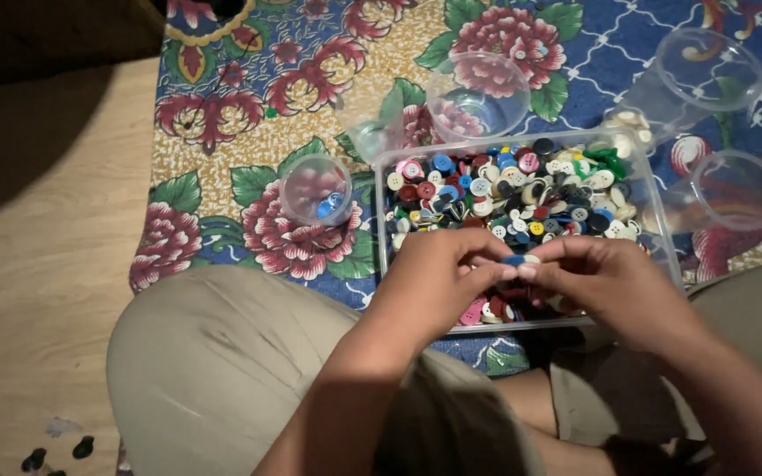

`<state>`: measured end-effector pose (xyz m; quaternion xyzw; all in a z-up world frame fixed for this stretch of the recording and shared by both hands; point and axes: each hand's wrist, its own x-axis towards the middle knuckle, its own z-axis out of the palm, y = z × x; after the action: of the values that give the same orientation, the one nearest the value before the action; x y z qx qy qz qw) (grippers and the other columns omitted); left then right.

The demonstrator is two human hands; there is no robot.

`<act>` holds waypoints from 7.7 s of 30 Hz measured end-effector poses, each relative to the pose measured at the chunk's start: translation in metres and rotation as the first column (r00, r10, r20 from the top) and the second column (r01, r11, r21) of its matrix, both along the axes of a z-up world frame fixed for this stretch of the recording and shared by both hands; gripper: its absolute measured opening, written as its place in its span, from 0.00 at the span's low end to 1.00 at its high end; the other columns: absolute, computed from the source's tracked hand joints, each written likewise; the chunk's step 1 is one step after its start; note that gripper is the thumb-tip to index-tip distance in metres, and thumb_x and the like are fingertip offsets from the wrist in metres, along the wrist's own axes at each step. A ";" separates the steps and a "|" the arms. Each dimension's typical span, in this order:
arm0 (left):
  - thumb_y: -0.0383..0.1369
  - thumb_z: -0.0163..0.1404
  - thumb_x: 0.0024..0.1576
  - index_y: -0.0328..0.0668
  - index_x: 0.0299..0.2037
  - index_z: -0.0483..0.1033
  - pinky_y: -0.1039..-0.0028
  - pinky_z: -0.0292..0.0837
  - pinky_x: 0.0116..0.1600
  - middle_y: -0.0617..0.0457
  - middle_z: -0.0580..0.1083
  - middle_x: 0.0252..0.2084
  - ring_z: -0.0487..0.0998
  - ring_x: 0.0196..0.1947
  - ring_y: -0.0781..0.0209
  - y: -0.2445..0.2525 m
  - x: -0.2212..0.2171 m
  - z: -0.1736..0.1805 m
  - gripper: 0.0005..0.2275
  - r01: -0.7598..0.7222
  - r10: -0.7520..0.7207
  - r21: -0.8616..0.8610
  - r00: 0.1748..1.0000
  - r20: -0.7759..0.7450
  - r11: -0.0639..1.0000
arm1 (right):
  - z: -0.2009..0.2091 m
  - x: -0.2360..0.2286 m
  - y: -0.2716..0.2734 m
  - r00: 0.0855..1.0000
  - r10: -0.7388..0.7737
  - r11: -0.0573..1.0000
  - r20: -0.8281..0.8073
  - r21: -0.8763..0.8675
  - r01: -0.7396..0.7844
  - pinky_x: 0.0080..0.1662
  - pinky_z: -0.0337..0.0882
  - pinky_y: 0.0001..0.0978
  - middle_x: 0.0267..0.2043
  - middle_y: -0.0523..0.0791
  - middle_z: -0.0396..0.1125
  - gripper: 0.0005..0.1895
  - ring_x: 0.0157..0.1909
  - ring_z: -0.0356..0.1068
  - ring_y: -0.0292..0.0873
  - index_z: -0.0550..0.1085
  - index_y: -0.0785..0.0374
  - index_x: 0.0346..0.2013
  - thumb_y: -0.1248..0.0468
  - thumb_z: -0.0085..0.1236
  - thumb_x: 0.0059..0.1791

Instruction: Sorting various buttons from a large plastic container into several smaller plastic cups based on type or color.

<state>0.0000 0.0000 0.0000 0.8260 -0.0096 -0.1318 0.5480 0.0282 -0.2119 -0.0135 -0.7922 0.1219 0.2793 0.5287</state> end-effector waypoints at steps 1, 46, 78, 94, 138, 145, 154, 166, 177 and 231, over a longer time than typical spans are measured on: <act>0.30 0.57 0.52 0.44 0.38 0.86 0.78 0.64 0.27 0.57 0.77 0.22 0.69 0.19 0.68 0.001 0.001 0.002 0.07 0.000 0.000 -0.002 1.000 -0.001 1.000 | 0.005 0.000 0.001 1.000 0.000 1.000 -0.001 -0.002 0.000 0.33 0.66 0.34 0.30 0.56 0.77 0.09 0.30 0.70 0.45 0.84 0.75 0.42 0.73 0.63 0.49; 0.36 0.61 0.50 0.51 0.51 0.81 0.76 0.74 0.34 0.57 0.83 0.45 0.75 0.30 0.68 0.063 0.036 0.020 0.17 0.121 -0.148 0.142 0.969 0.197 0.982 | 0.024 -0.004 0.048 0.938 0.133 0.968 0.320 -0.246 -0.053 0.20 0.62 0.32 0.20 0.47 0.73 0.10 0.16 0.65 0.39 0.84 0.64 0.42 0.63 0.62 0.51; 0.35 0.59 0.53 0.46 0.40 0.85 0.67 0.75 0.40 0.53 0.82 0.32 0.81 0.30 0.57 0.112 0.043 0.017 0.08 -0.482 0.522 0.554 0.847 0.097 0.679 | -0.017 0.002 -0.035 0.891 0.450 0.722 0.054 -0.609 -0.328 0.39 0.78 0.30 0.37 0.39 0.82 0.22 0.33 0.80 0.37 0.85 0.48 0.46 0.65 0.74 0.37; 0.32 0.55 0.51 0.43 0.44 0.84 0.69 0.77 0.39 0.54 0.83 0.36 0.83 0.32 0.59 0.101 0.045 0.003 0.12 -0.489 0.355 0.451 0.866 0.352 0.747 | 0.007 0.013 -0.048 0.987 0.148 0.818 0.066 -0.569 -0.085 0.38 0.72 0.35 0.33 0.51 0.82 0.10 0.32 0.78 0.45 0.84 0.63 0.45 0.64 0.65 0.51; 0.32 0.57 0.54 0.52 0.43 0.80 0.65 0.75 0.34 0.58 0.81 0.34 0.80 0.27 0.60 0.061 0.046 0.027 0.08 -0.472 0.375 0.500 0.881 0.287 0.726 | 0.043 0.130 -0.083 0.434 -0.887 0.280 -0.161 0.560 0.780 0.54 0.98 0.23 0.36 0.41 0.70 0.11 0.28 0.70 0.26 0.76 0.64 0.44 0.60 0.62 0.51; 0.32 0.58 0.57 0.51 0.44 0.82 0.66 0.73 0.34 0.57 0.81 0.37 0.78 0.27 0.60 0.118 0.050 0.031 0.07 -0.498 0.443 0.587 0.861 0.249 0.639 | -0.021 0.157 -0.144 0.741 -0.664 0.522 0.098 0.770 0.366 0.72 0.72 0.57 0.65 0.72 0.54 0.36 0.72 0.58 0.71 0.51 0.89 0.62 0.57 0.55 0.60; 0.32 0.56 0.56 0.45 0.41 0.82 0.67 0.75 0.40 0.52 0.81 0.35 0.81 0.32 0.57 0.122 0.055 0.011 0.06 -0.438 0.514 0.586 0.857 0.043 0.682 | 0.028 0.060 -0.057 0.684 -0.665 0.731 0.299 0.448 0.514 0.45 0.77 0.18 0.47 0.36 0.66 0.10 0.48 0.74 0.30 0.68 0.54 0.53 0.56 0.47 0.60; 0.40 0.57 0.54 0.58 0.44 0.83 0.57 0.75 0.57 0.59 0.83 0.37 0.81 0.52 0.47 0.138 0.061 -0.025 0.09 -0.344 0.466 0.722 0.884 0.035 0.600 | -0.053 -0.018 -0.026 0.731 0.346 0.844 0.589 -0.536 0.033 0.54 0.73 0.49 0.53 0.47 0.68 0.21 0.57 0.72 0.57 0.79 0.50 0.53 0.60 0.66 0.45; 0.38 0.56 0.56 0.58 0.45 0.83 0.55 0.75 0.55 0.57 0.82 0.35 0.80 0.52 0.47 0.137 0.056 -0.024 0.08 -0.444 0.501 0.663 0.857 0.119 0.603 | -0.043 -0.027 -0.021 0.741 0.386 0.798 0.550 -0.602 0.031 0.52 0.74 0.53 0.58 0.45 0.66 0.23 0.56 0.71 0.56 0.76 0.47 0.58 0.54 0.65 0.47; 0.32 0.59 0.56 0.47 0.46 0.79 0.50 0.77 0.49 0.46 0.81 0.43 0.80 0.48 0.40 -0.008 0.009 -0.026 0.09 -0.413 0.338 0.437 0.909 0.242 0.799 | -0.042 -0.028 -0.030 0.742 0.324 0.891 0.587 -0.454 -0.030 0.50 0.74 0.44 0.42 0.42 0.75 0.10 0.46 0.76 0.53 0.81 0.46 0.47 0.61 0.61 0.51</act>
<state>0.0093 -0.0085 -0.0256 0.9283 0.1459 0.0449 0.3392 0.0002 -0.2423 -0.0551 -0.9407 -0.0898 0.0054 0.3270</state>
